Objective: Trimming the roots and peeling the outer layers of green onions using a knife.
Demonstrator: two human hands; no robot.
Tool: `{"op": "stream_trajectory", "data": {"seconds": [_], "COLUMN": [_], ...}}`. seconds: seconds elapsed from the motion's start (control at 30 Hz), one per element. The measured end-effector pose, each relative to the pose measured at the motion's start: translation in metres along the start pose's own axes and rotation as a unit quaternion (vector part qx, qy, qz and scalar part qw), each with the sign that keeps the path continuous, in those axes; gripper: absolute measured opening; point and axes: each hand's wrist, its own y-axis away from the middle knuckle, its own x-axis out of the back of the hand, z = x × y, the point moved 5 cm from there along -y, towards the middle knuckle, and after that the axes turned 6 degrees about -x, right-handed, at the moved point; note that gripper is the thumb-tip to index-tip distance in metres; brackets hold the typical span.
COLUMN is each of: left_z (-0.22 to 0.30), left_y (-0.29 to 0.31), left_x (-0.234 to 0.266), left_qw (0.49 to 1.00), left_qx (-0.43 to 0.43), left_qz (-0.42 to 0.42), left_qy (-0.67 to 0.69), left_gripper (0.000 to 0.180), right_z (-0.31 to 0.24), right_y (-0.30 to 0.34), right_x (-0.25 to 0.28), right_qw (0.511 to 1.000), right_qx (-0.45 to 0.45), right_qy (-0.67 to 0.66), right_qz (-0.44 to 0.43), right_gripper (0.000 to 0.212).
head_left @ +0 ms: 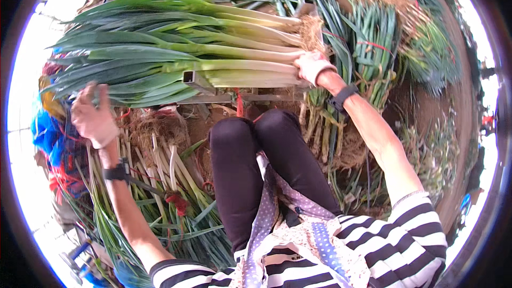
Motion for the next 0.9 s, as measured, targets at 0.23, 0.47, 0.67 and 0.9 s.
{"op": "stream_trajectory", "data": {"seconds": [0.23, 0.47, 0.67, 0.9], "left_z": [0.159, 0.172, 0.179, 0.174], "left_y": [-0.008, 0.001, -0.001, 0.002], "left_x": [-0.042, -0.073, -0.073, -0.077], "left_qw": [0.937, 0.909, 0.924, 0.927], "left_qx": [-0.273, -0.280, -0.260, -0.252], "left_qz": [-0.078, -0.091, -0.101, -0.112], "left_qy": [0.201, 0.294, 0.263, 0.253], "left_gripper": [0.032, 0.011, 0.021, 0.018], "right_z": [-0.019, -0.016, -0.014, -0.009], "right_y": [-0.004, 0.006, 0.006, 0.011], "right_x": [-0.001, 0.011, 0.004, 0.012], "right_qw": [0.997, 0.996, 0.993, 0.966], "right_qx": [-0.046, -0.009, 0.011, -0.091], "right_qy": [-0.009, -0.080, -0.082, -0.196], "right_qz": [-0.062, -0.034, -0.084, 0.140], "right_gripper": [0.031, 0.036, 0.036, 0.045]}}
